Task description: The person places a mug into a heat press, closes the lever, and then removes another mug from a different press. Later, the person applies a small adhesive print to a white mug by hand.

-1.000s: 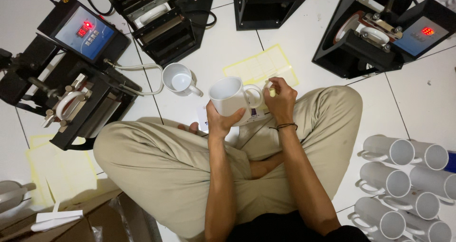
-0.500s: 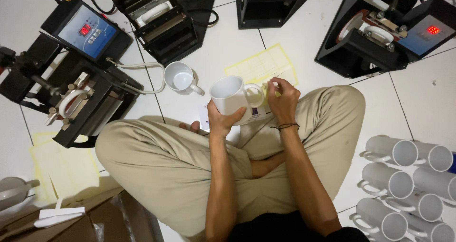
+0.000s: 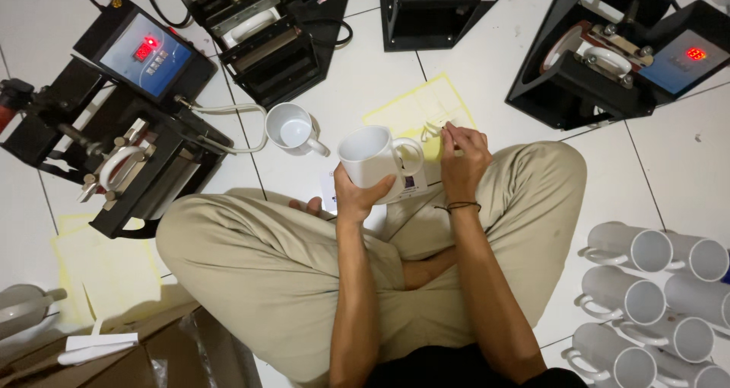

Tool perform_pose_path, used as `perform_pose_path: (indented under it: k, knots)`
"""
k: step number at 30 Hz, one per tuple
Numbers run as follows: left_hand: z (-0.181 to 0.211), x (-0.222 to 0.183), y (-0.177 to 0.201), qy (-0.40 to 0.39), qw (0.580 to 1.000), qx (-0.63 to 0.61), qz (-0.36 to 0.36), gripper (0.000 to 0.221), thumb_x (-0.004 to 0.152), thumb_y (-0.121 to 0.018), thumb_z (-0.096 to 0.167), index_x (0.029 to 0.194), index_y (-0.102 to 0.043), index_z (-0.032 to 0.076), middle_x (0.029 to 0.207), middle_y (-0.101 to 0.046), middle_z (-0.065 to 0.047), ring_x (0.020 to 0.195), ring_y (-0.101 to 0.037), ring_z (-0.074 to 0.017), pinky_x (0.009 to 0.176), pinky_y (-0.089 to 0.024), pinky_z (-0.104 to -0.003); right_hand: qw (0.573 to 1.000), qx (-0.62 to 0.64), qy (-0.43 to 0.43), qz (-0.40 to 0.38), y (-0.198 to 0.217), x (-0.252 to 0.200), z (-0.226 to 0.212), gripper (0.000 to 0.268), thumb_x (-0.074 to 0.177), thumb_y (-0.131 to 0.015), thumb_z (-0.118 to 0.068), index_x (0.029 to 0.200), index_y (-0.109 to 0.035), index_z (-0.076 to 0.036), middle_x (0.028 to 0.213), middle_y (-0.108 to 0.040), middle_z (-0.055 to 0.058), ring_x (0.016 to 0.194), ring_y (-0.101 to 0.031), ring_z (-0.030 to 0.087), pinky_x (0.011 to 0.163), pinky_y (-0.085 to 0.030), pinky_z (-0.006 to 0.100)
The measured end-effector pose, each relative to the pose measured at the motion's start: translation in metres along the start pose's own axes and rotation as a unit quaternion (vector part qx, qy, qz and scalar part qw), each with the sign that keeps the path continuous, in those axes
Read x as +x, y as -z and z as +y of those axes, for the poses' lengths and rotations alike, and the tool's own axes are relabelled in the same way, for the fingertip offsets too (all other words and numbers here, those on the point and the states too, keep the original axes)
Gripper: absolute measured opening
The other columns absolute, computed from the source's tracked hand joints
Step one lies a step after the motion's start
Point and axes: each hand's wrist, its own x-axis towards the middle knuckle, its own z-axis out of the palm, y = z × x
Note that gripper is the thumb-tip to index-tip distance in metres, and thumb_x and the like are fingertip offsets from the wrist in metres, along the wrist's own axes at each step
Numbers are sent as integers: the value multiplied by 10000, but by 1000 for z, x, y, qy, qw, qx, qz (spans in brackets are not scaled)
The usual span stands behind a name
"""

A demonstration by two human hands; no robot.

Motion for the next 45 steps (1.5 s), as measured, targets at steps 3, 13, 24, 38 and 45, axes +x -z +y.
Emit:
perform_pose_path:
  k: [3,13,24,38,45]
  knots:
    - [-10,1,0,4,1000,2,1,645,533,-1008,282,1054,-693,68,908,-719,-85,908,-610,-157,835,-532,-402,1000,-1,-7,4,5,2,-7,203,847,-891,-1,1030,-831,-67,834,-738,105,775,-668,225,565,-595,257]
    - [-11,1,3,4,999,37,-4,692,539,-1005,322,1075,-679,31,938,-723,-164,923,-657,-218,846,-541,-437,998,-21,-60,13,2,-3,-3,200,805,-934,-38,966,-839,-110,779,-753,74,688,-677,203,551,-579,253]
    - [-25,6,9,37,998,43,21,685,561,-987,379,1045,-658,22,909,-708,-158,892,-648,-254,827,-541,-439,936,234,-246,-88,32,16,-49,147,816,-836,13,944,-766,-7,1309,-672,265,1224,-626,417,977,-557,409]
    - [-25,5,6,41,999,18,31,649,605,-977,318,1088,-663,20,929,-719,-145,907,-644,-230,862,-530,-399,929,248,-168,-215,73,29,-121,118,846,-837,22,920,-832,-69,847,-770,89,743,-715,123,706,-583,247]
    - [-16,7,5,34,999,-38,19,592,661,-967,323,1098,-673,52,950,-720,-90,924,-628,-181,863,-532,-388,927,251,-59,-273,82,40,-148,179,821,-837,16,986,-827,-51,777,-760,126,680,-665,137,644,-542,304]
